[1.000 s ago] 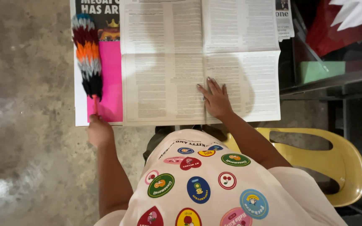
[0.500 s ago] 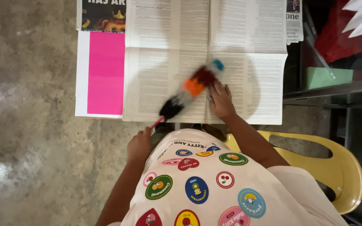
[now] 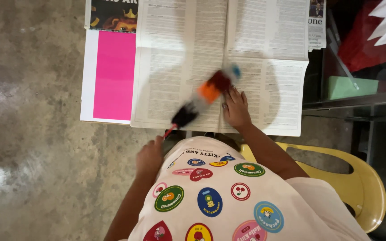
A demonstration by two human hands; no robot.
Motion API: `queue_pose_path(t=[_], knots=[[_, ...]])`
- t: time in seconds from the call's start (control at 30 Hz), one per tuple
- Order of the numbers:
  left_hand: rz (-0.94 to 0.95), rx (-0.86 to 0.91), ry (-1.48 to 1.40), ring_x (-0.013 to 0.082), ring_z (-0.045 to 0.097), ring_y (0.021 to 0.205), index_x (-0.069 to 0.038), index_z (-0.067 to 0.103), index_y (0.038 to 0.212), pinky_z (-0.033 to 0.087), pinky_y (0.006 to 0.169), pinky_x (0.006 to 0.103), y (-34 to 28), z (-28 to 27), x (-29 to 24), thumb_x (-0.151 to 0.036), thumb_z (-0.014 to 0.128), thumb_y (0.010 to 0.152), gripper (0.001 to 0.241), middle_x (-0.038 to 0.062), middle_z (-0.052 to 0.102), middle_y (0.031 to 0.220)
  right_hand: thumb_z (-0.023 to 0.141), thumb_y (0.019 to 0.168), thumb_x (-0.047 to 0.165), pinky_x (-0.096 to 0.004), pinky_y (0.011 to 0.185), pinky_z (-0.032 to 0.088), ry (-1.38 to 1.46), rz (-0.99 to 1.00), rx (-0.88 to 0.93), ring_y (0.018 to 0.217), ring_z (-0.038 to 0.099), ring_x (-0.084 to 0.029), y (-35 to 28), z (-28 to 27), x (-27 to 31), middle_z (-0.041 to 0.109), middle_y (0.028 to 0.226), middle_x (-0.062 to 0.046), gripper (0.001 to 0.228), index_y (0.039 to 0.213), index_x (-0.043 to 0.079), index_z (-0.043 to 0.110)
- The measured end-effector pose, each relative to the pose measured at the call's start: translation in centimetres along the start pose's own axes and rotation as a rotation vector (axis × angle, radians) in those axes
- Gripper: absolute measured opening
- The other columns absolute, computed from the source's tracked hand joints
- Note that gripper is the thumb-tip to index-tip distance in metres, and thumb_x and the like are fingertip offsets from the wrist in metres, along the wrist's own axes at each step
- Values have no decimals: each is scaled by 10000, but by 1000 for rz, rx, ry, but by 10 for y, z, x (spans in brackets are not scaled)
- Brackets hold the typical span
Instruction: Dusting each page of a newspaper using a handheld colorful duster.
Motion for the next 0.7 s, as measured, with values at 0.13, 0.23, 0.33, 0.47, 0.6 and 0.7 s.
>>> queue_pose_path(t=[0.13,0.23,0.33,0.47,0.6,0.7], knots=[[-53,-42,47,390,748,802,-81,517,1284,608,663,499,2,14,32,-164,392,1014,309,163,671,890,461,1038,251,-592,1243,137,-41,-7,4,1574,189,-264,1,6,-6,233,1702,-89,603,1617,155,324],[-109,-342,263,309,739,657,-73,598,1300,565,510,412,0,-9,73,-129,418,999,355,122,664,788,483,1025,260,-582,1239,157,-70,-12,-12,1569,210,-263,-2,15,-13,257,1694,-83,619,1616,156,333],[-154,-496,321,293,735,644,-109,625,1324,553,464,403,16,-40,88,-171,462,993,374,93,673,809,482,1016,261,-579,1238,158,-66,-6,-16,1570,211,-259,-3,16,-15,252,1698,-73,637,1625,170,322],[96,-474,119,371,768,892,43,646,1284,625,705,482,20,-176,-38,-1,493,997,328,230,732,965,494,989,229,-588,1241,145,-54,7,4,1571,207,-270,-1,16,-14,235,1707,-80,670,1631,173,308],[122,-266,-7,366,760,885,-79,578,1390,613,694,520,151,-74,-54,-167,485,1003,408,172,726,999,454,1012,275,-576,1243,136,-45,10,-5,1573,200,-256,-1,9,-9,246,1704,-63,629,1621,180,328],[110,-136,45,366,747,881,-167,507,1470,603,683,538,206,-52,-75,-226,352,1041,460,131,688,945,409,1046,291,-562,1252,101,-49,41,28,1580,184,-244,-2,8,-7,230,1712,-57,603,1631,185,307]])
Point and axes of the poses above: each hand's wrist, its own y-axis towards the middle knuckle, its own z-axis out of the palm, x = y × z, the point moved 8 cm from there along y, towards the middle knuckle
